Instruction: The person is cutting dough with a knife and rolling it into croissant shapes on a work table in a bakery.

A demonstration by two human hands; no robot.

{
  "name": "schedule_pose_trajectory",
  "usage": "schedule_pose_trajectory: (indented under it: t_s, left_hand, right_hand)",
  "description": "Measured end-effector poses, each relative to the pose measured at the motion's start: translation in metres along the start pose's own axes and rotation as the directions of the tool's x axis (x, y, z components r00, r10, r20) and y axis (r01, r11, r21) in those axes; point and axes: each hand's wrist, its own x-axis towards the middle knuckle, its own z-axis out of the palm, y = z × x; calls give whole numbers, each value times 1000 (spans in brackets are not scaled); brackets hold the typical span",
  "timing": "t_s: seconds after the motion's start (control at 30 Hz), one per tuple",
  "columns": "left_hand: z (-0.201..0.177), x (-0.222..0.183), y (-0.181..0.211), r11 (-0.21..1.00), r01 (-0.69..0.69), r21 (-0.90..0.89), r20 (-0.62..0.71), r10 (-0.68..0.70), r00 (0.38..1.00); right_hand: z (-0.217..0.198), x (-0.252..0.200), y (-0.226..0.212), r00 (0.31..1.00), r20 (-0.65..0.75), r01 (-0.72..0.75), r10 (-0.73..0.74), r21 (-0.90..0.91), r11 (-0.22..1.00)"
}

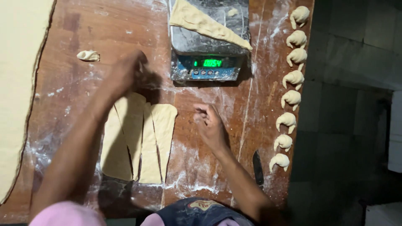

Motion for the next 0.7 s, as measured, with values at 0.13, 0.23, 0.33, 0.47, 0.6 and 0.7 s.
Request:
schedule_pose_trajectory:
  t_s: [0.13, 0.23, 0.33, 0.47, 0.6, 0.7]
  left_hand:
    - [14, -37, 77, 960, -13, -281, 257, 88, 962]
    - [16, -43, 111, 915, -108, -389, 285, 231, 930]
    - [18, -29, 126, 885, -272, -377, 216, 370, 903]
    - [27, 16, 141, 832, -496, -251, 62, 525, 849]
    - [32, 84, 149, 797, -563, -216, 14, 580, 815]
    - [46, 135, 140, 755, -647, -109, -58, 645, 762]
  right_hand:
    - [4, 24, -22, 991, 129, -1, -44, 326, 945]
    - [2, 33, -13, 977, 201, -59, -67, 562, 825]
    - [-11, 43, -15, 982, 172, -38, -76, 576, 816]
    - [-38, 79, -34, 1000, 6, 10, -13, 362, 932]
    - [-72, 142, -59, 886, -163, 385, -435, -267, 884]
    - [-81, 181, -61, 747, -169, 534, -643, -425, 731]
